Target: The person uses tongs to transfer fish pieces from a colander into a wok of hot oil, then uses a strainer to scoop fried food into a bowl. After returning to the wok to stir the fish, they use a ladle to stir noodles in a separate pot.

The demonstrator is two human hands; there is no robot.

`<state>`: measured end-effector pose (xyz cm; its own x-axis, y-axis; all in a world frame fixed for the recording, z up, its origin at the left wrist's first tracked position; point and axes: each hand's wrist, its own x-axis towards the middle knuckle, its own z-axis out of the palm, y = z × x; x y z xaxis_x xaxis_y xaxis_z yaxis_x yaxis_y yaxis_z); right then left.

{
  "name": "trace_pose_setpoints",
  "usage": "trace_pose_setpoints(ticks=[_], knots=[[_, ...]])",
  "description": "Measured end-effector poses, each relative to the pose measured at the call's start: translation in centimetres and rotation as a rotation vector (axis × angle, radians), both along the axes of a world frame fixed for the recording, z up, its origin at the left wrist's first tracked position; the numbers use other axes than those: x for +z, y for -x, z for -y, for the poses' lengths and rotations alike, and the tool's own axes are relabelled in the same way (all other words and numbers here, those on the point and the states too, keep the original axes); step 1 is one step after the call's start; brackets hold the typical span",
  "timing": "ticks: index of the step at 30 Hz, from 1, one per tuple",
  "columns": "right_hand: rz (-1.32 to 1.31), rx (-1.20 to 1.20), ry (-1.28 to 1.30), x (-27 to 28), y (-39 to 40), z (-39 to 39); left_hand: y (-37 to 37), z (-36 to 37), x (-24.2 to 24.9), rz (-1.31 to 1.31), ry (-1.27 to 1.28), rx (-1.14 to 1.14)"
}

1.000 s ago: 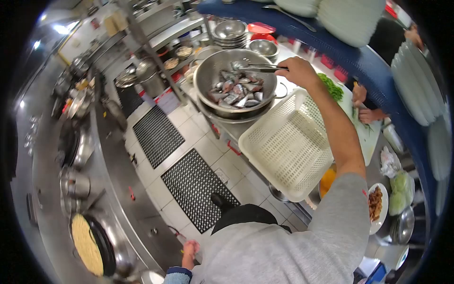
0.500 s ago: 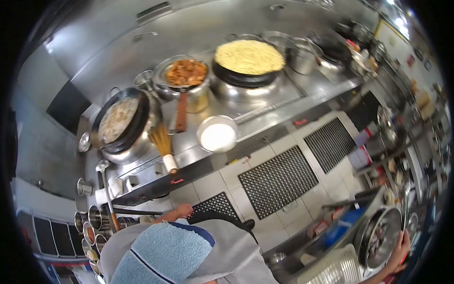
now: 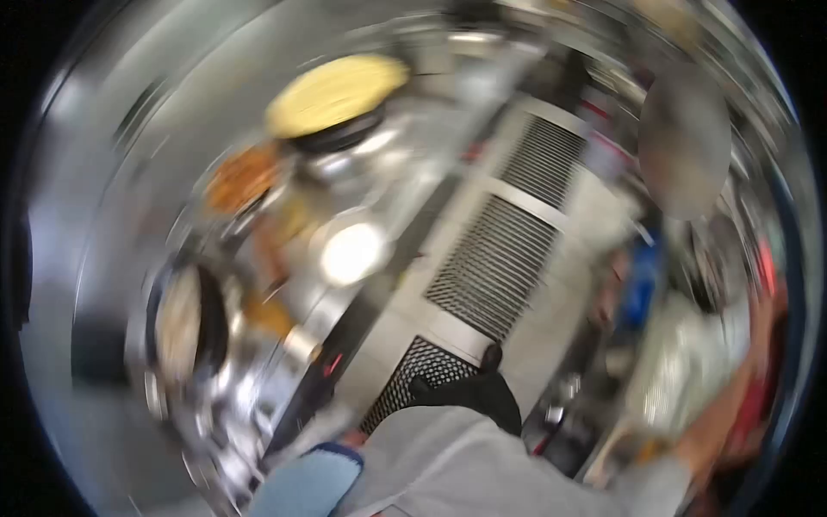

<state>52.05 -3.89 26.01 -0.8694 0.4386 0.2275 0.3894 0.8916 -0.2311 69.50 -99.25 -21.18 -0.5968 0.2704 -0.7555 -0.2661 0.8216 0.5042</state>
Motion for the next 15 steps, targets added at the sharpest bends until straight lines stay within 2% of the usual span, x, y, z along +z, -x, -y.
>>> trace_pose_setpoints(ticks=[1,2,3,6,7,9,11,14,15], knots=[[-0.009,-0.054,-0.029,1.2,-1.0,1.0,2.2,-0.6,0.0,0.178,-0.054,0.327],[-0.017,-0.119,-0.053,2.1,-2.3,1.0,4.7,-1.6,0.1,0.26,-0.071,0.5],[-0.032,-0.188,-0.074,2.7,-4.2,0.2,7.5,-2.8,0.2,0.279,-0.068,0.525],[-0.083,-0.364,-0.136,3.2,-9.3,-3.7,15.1,-7.6,1.3,0.254,-0.055,0.398],[-0.062,-0.407,-0.074,3.4,-10.6,-3.9,17.6,-9.2,1.6,0.227,-0.064,0.335],[-0.097,-0.495,-0.227,2.9,-11.2,-4.4,22.1,-10.7,1.8,0.197,-0.096,0.233],[0.022,-0.578,-0.11,1.7,-12.5,-6.4,25.1,-13.0,2.3,0.143,-0.173,0.139],[0.019,-0.513,-0.009,-0.6,-11.1,-6.3,29.7,-16.3,3.0,0.074,-0.284,0.053],[0.143,-0.577,0.071,-0.6,-9.9,-6.0,31.2,-17.7,3.9,0.056,-0.244,0.093]])
